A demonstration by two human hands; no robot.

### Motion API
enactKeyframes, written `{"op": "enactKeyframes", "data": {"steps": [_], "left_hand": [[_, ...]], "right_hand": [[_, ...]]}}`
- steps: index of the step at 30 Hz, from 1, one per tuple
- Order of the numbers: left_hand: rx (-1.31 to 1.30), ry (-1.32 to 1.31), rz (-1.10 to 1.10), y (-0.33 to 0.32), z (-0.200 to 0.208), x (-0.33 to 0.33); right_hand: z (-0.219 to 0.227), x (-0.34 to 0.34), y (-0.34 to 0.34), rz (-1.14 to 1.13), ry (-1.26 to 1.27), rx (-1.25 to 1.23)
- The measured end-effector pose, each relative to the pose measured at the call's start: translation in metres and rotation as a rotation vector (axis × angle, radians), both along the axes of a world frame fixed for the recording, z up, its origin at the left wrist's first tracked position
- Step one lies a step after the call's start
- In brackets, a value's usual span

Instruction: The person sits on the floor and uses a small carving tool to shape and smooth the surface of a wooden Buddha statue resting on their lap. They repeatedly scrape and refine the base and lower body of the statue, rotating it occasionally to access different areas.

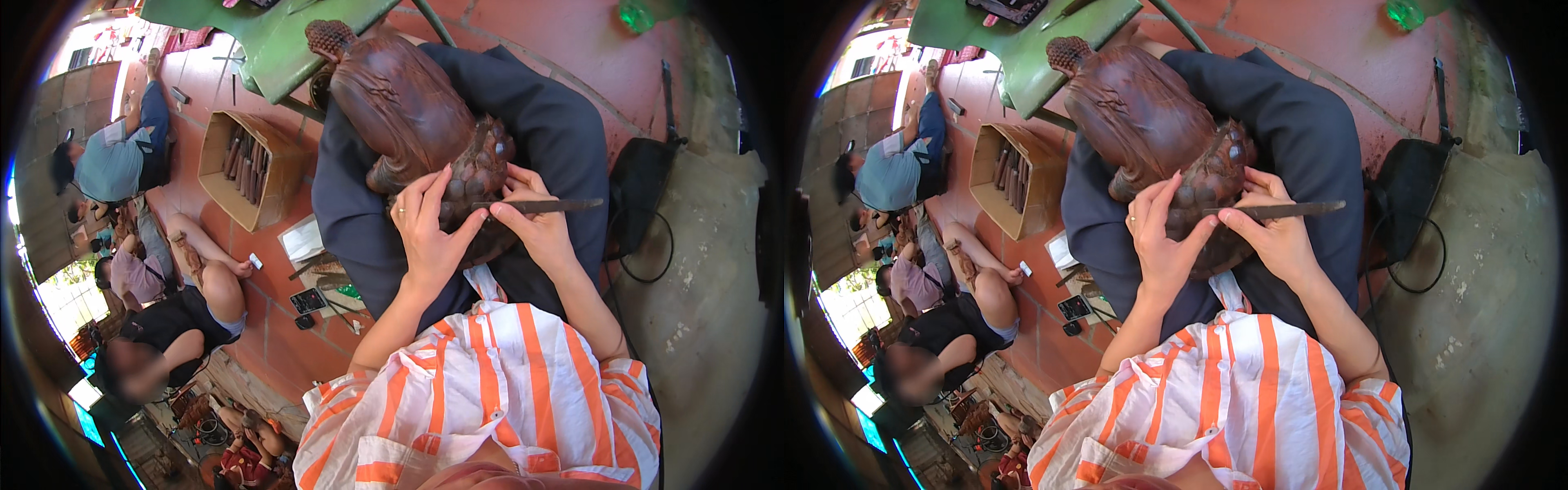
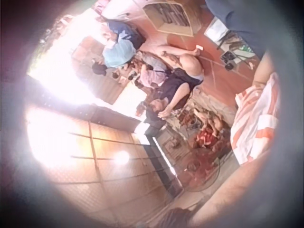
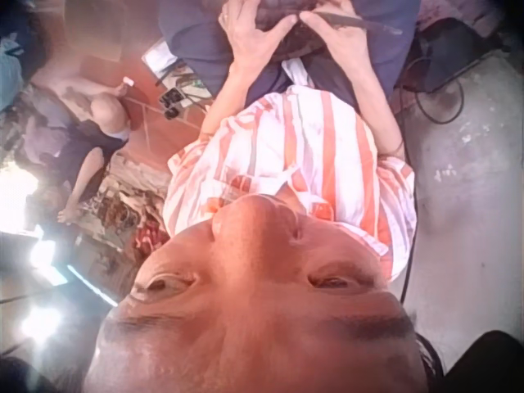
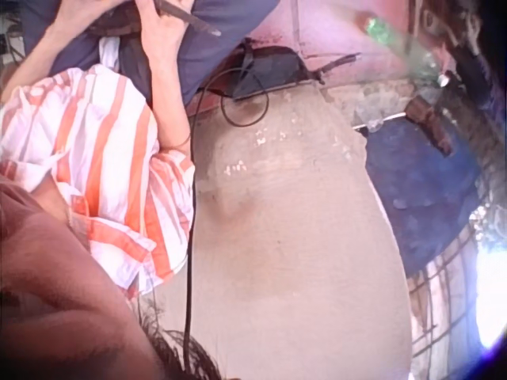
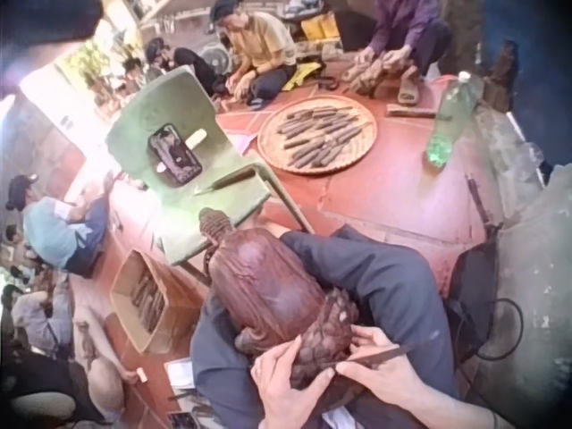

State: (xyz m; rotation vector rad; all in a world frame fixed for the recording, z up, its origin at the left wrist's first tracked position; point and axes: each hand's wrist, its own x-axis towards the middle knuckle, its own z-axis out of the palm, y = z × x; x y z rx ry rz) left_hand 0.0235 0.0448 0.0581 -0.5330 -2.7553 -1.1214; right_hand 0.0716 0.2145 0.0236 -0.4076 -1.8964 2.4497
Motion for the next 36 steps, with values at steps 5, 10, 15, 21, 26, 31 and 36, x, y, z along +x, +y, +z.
{"op": "enactKeyframes", "data": {"steps": [5,10,15,21,26,31,36], "left_hand": [[-0.073,0.061,-0.014,-0.0005,-0.0010,-0.0029],[-0.133,0.058,-0.021,0.0023,-0.0017,-0.0009],[-0.141,0.084,-0.015,0.0035,-0.0046,-0.0020],[-0.144,0.089,-0.011,0.0030,-0.0046,-0.0012],[-0.139,0.091,-0.007,0.0036,-0.0049,-0.0015],[-0.140,0.085,-0.009,0.0032,-0.0052,-0.0013],[-0.145,0.095,-0.011,0.0036,-0.0056,-0.0018]], "right_hand": [[0.0015,-0.0059,0.0074,-0.001,-0.025,-0.092],[0.0049,-0.0055,0.0055,0.003,-0.026,-0.083],[0.0006,-0.0078,0.0052,0.043,0.000,0.042],[0.0046,-0.0073,0.0024,0.011,-0.016,-0.047],[0.0031,-0.0073,0.0008,0.009,-0.003,0.021],[0.0084,-0.0073,0.0022,0.006,-0.049,-0.083],[0.0021,-0.0062,0.0004,-0.028,-0.025,-0.036]]}}
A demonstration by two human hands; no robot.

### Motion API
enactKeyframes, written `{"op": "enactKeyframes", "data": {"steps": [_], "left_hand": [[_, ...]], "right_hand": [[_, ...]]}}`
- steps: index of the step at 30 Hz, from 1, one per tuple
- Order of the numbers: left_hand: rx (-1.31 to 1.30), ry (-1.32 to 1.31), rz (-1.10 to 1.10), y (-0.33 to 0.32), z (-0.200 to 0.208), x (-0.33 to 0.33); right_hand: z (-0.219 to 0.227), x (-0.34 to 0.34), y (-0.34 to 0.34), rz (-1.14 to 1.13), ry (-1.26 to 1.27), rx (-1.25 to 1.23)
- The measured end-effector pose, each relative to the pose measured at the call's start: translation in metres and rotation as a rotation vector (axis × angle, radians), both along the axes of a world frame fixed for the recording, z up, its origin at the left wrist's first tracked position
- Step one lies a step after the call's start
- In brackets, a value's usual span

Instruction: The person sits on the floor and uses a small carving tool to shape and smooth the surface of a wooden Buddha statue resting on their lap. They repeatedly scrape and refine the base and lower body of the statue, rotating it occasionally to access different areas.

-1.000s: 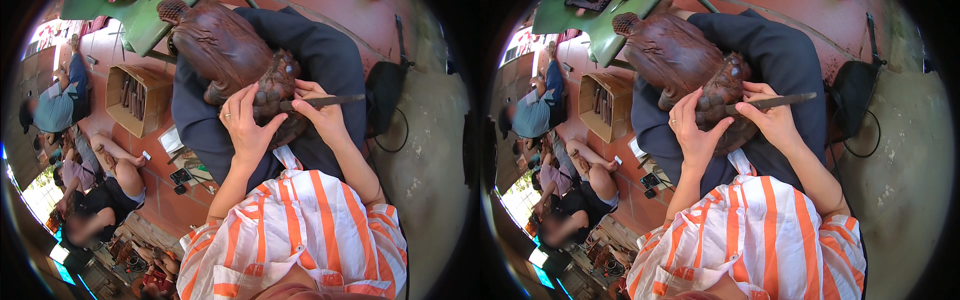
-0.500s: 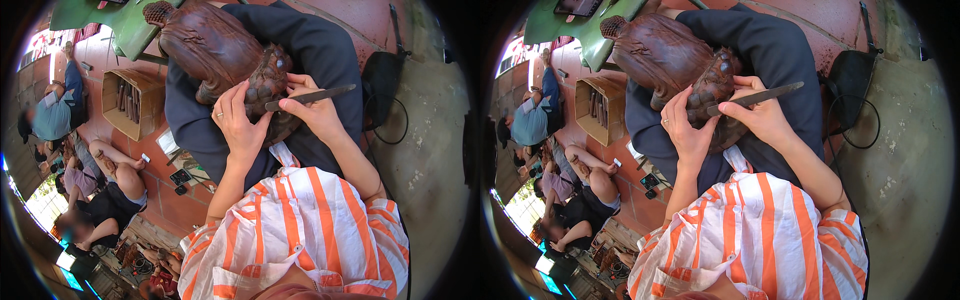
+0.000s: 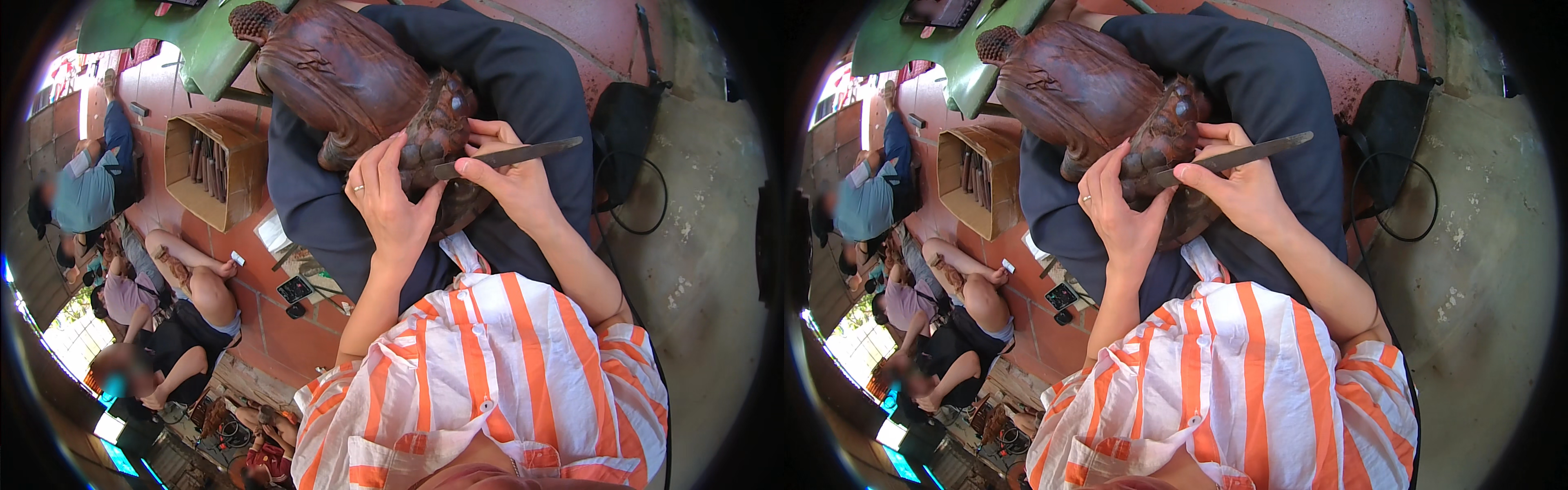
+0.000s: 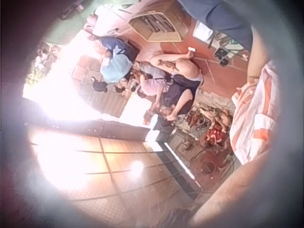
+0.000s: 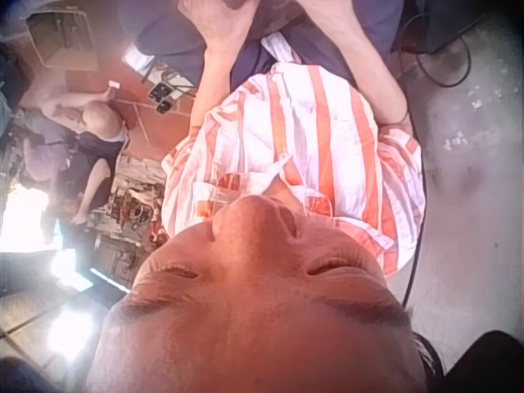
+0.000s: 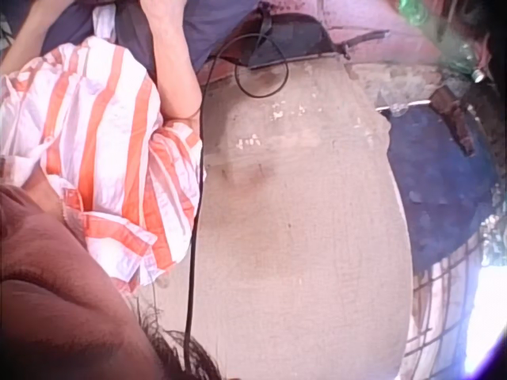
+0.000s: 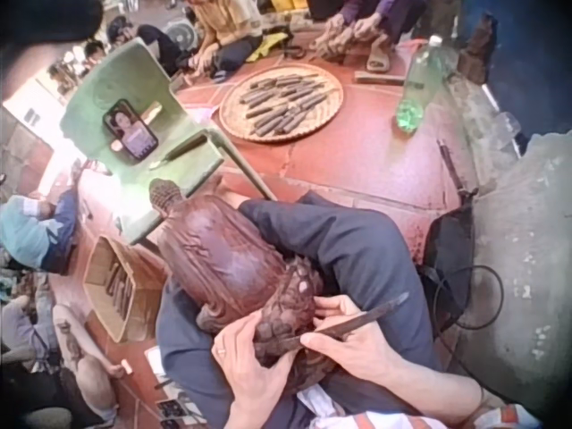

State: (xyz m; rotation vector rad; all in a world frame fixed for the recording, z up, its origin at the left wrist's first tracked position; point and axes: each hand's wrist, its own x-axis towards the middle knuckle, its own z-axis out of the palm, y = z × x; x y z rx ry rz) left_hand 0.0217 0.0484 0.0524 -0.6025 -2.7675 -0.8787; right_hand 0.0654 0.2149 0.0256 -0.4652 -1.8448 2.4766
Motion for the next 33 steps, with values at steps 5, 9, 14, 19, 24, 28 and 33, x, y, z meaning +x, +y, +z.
{"op": "enactKeyframes", "data": {"steps": [5,9,14,19,24,28,33], "left_hand": [[0.031,-0.023,0.004,-0.0014,-0.0040,0.0018],[0.006,0.003,0.005,0.0000,-0.0029,0.0009],[-0.008,-0.002,0.003,-0.0004,-0.0002,0.0008],[-0.009,0.013,0.006,0.0010,-0.0011,0.0007],[-0.005,0.013,0.001,0.0004,-0.0018,0.0003],[-0.013,0.009,0.000,0.0003,-0.0007,0.0011],[-0.001,0.018,-0.005,0.0005,-0.0019,0.0004]], "right_hand": [[0.0076,-0.0007,-0.0012,0.028,-0.004,0.012],[0.0017,-0.0005,0.0013,0.005,-0.030,-0.014],[0.0076,-0.0023,0.0000,0.020,0.007,0.038],[0.0030,-0.0015,-0.0002,-0.060,-0.057,-0.159],[0.0066,-0.0030,0.0002,0.009,-0.015,0.036],[0.0015,-0.0013,0.0015,-0.039,-0.049,-0.137],[0.0067,-0.0050,0.0028,0.038,0.009,0.095]]}}
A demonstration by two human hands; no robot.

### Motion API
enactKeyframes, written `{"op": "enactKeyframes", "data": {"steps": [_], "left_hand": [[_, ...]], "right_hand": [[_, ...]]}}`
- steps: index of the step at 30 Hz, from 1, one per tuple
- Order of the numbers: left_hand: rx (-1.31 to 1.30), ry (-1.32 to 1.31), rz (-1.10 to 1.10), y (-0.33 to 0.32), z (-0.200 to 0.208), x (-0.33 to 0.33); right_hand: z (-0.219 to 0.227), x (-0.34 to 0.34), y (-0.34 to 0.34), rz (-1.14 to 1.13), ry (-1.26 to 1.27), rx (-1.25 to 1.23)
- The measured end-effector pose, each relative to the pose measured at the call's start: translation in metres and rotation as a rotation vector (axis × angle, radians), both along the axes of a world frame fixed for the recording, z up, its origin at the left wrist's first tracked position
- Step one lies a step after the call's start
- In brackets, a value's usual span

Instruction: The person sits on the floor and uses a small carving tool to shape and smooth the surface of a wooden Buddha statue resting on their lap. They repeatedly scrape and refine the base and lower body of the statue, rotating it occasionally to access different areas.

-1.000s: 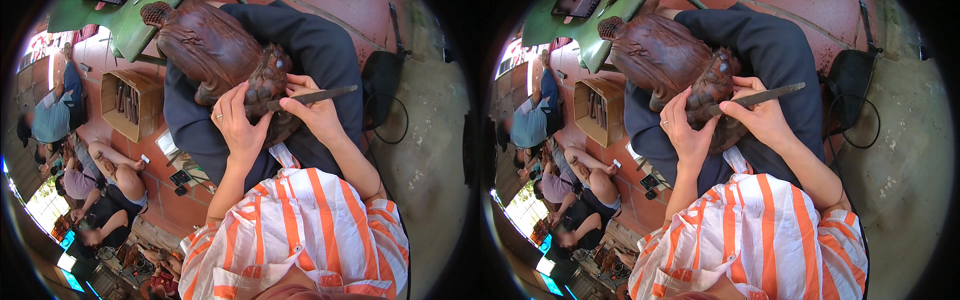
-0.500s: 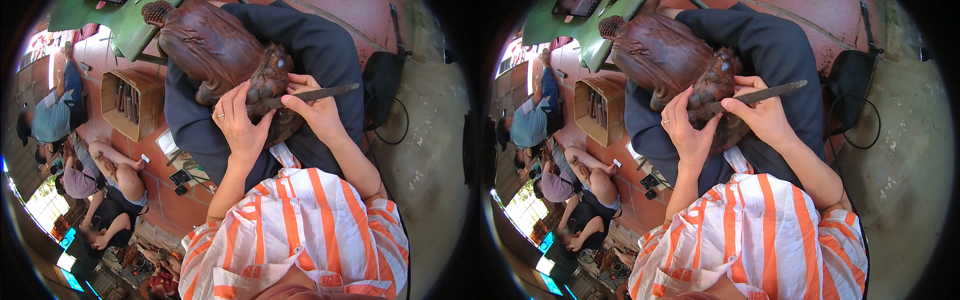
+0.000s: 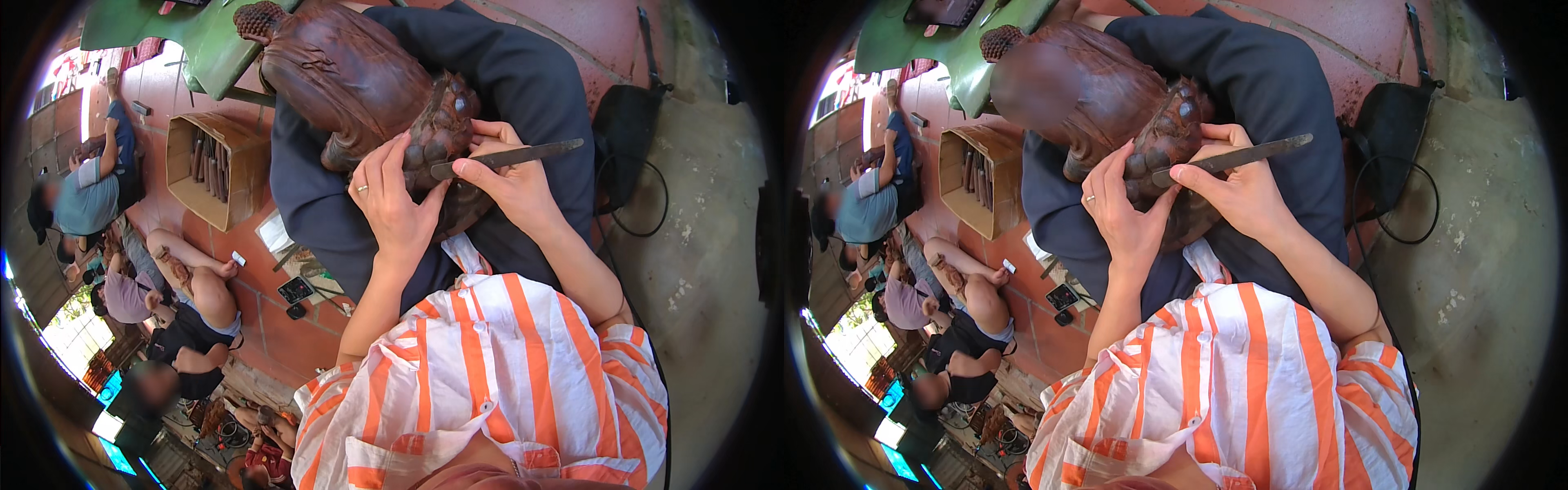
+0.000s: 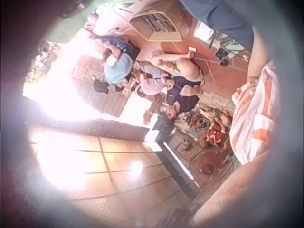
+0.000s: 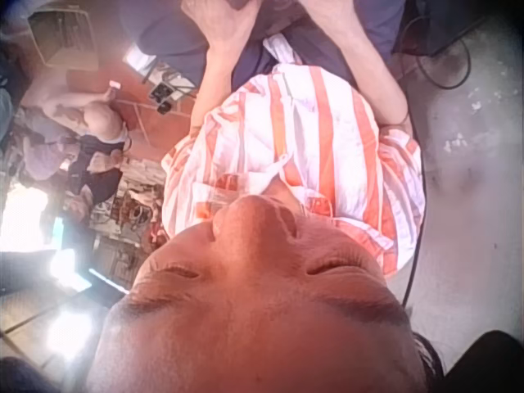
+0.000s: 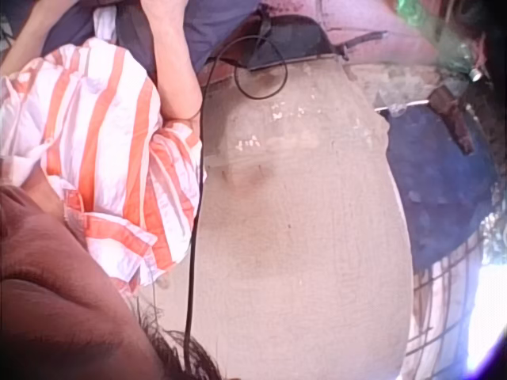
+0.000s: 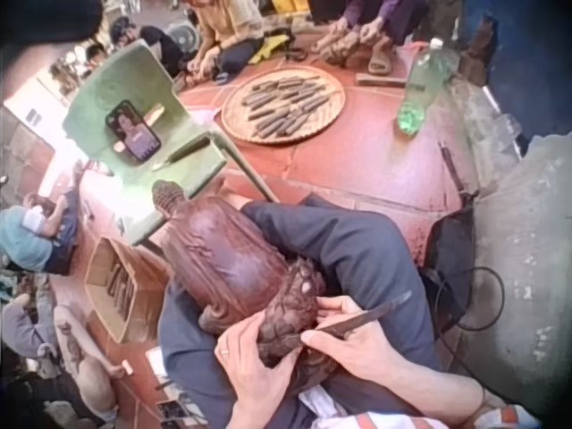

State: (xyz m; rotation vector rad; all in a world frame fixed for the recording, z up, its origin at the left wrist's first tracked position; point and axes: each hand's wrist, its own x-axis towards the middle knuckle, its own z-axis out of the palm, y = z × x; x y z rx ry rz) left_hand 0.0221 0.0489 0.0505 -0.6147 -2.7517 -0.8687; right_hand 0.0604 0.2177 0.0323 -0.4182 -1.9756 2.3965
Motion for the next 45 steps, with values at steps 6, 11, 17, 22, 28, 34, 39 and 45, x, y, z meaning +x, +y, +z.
{"op": "enactKeyframes", "data": {"steps": [6,11,17,22,28,34,39,45], "left_hand": [[-0.008,0.002,0.004,0.000,0.001,0.001],[-0.008,0.003,0.006,-0.001,-0.001,0.001],[0.001,0.005,0.004,-0.001,-0.001,0.002],[-0.007,-0.004,0.003,-0.001,0.000,0.002],[0.009,0.014,-0.001,-0.001,-0.002,0.001],[-0.008,0.010,0.004,-0.002,-0.002,0.002],[-0.009,0.006,0.004,-0.001,-0.001,0.002],[-0.005,0.005,0.002,-0.002,-0.001,0.002]], "right_hand": [[0.000,0.001,0.001,-0.038,-0.079,-0.128],[-0.002,0.001,0.001,-0.036,-0.095,-0.106],[0.005,0.002,0.000,-0.013,-0.058,-0.037],[-0.005,0.002,0.003,-0.066,-0.110,-0.168],[0.005,0.002,-0.003,-0.020,-0.018,0.035],[0.003,0.003,-0.003,0.010,-0.033,0.018],[-0.003,0.003,-0.004,-0.100,-0.062,-0.174],[-0.001,0.003,-0.001,-0.031,-0.029,-0.042]]}}
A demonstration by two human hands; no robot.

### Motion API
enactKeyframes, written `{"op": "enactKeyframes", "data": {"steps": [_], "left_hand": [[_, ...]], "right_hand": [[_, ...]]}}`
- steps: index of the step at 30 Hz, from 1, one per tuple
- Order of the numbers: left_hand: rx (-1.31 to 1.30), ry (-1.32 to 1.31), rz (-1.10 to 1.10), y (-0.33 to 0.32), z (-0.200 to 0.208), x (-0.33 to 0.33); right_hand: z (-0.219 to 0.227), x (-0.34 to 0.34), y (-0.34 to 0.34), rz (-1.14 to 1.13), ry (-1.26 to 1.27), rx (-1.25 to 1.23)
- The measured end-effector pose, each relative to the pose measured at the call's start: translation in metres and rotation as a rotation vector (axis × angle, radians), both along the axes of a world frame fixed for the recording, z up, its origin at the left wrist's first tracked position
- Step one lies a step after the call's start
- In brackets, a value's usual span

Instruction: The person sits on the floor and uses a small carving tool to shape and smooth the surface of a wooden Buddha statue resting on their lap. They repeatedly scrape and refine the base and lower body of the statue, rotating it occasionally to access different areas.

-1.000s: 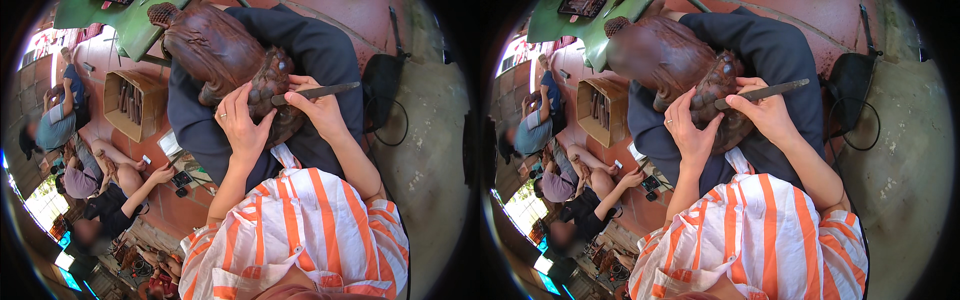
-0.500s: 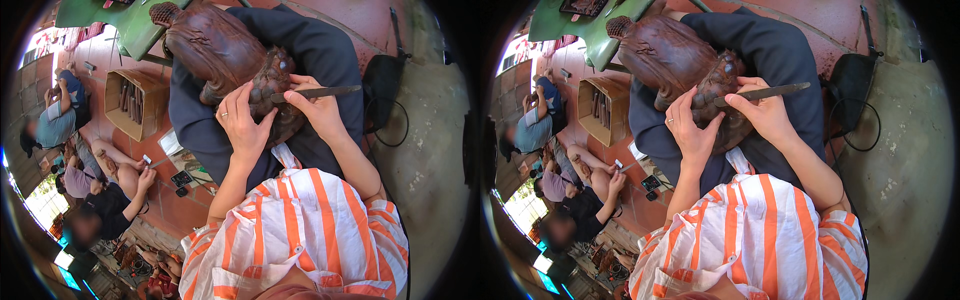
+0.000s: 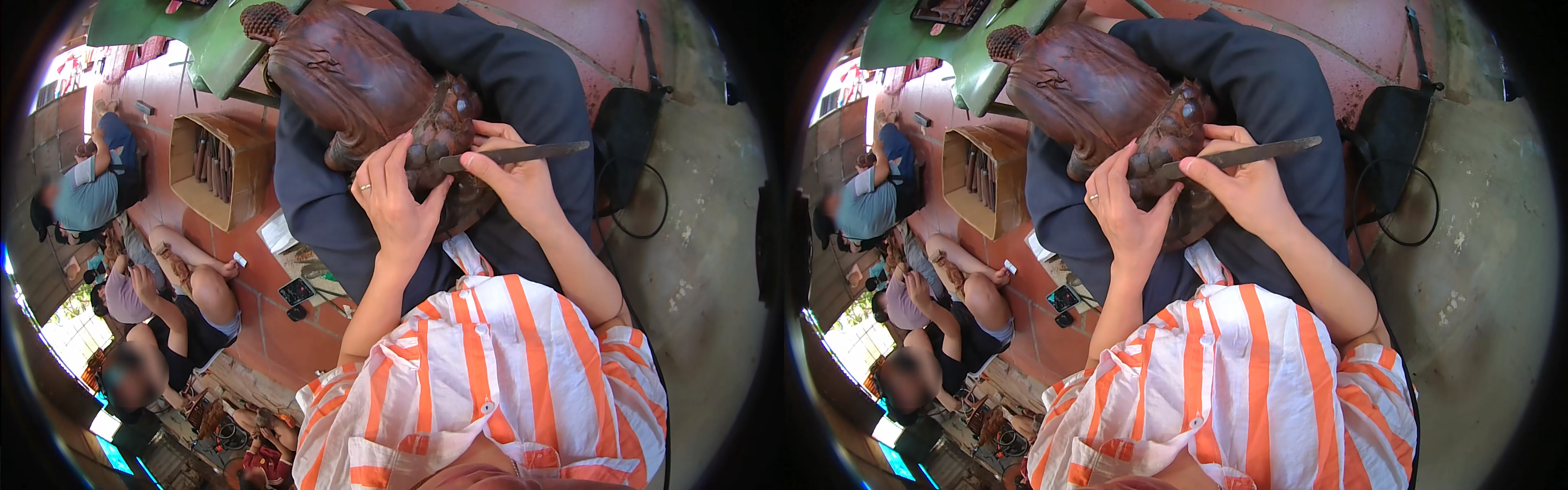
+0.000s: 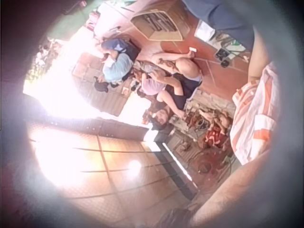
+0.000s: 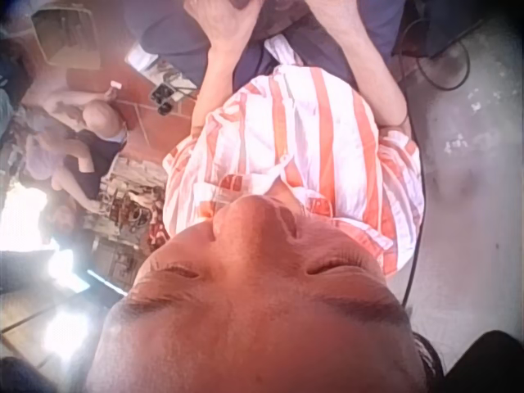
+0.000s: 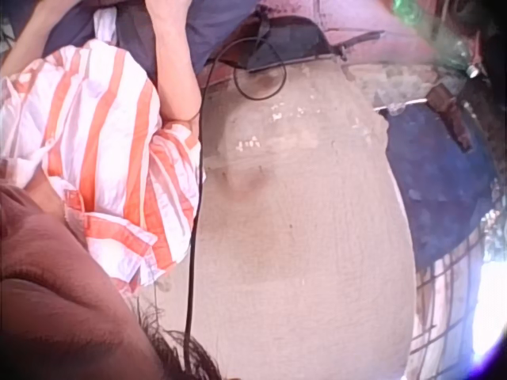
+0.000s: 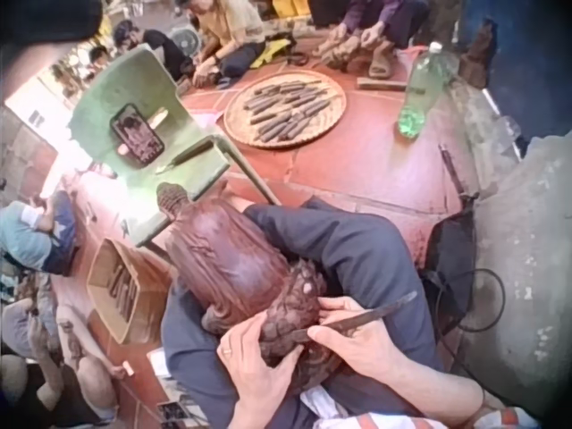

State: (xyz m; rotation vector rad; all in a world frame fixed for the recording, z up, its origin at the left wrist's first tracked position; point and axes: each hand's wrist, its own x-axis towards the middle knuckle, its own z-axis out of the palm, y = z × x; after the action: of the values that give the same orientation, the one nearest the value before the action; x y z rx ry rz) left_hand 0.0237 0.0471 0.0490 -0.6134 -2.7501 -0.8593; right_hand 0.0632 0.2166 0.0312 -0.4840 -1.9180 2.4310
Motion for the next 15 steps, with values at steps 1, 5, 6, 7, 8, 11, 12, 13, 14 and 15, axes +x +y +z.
{"op": "enactKeyframes", "data": {"steps": [1,5,6,7,8,11,12,13,14,15], "left_hand": [[-0.007,-0.003,0.003,0.0002,0.0002,0.0006],[-0.007,-0.007,0.005,-0.0002,0.0004,0.0013],[0.001,0.001,-0.002,-0.0002,-0.0007,-0.0003],[0.009,0.010,-0.010,-0.0005,-0.0013,-0.0007],[0.004,0.010,-0.005,-0.0001,-0.0008,-0.0006],[-0.005,0.011,0.005,0.0005,0.0003,0.0006],[-0.006,0.012,0.006,0.0007,0.0001,0.0008],[-0.006,0.013,0.006,0.0008,0.0001,0.0007],[-0.002,0.014,0.002,0.0005,-0.0004,0.0006],[0.001,0.015,-0.003,0.0004,-0.0008,-0.0004]], "right_hand": [[-0.0041,0.0012,0.0001,-0.047,-0.030,-0.111],[0.0017,0.0020,-0.0014,0.031,0.006,0.045],[0.0035,-0.0016,-0.0006,0.046,0.060,0.179],[0.0006,-0.0011,-0.0003,0.030,0.019,0.085],[-0.0031,-0.0010,0.0014,0.013,-0.015,-0.007],[-0.0025,0.0010,0.0021,-0.008,-0.047,-0.106],[-0.0016,0.0013,0.0019,-0.009,-0.047,-0.111],[0.0005,-0.0005,0.0028,0.028,-0.022,-0.016],[0.0036,-0.0015,0.0035,0.064,-0.003,0.076],[0.0039,-0.0025,0.0042,0.066,-0.010,0.071]]}}
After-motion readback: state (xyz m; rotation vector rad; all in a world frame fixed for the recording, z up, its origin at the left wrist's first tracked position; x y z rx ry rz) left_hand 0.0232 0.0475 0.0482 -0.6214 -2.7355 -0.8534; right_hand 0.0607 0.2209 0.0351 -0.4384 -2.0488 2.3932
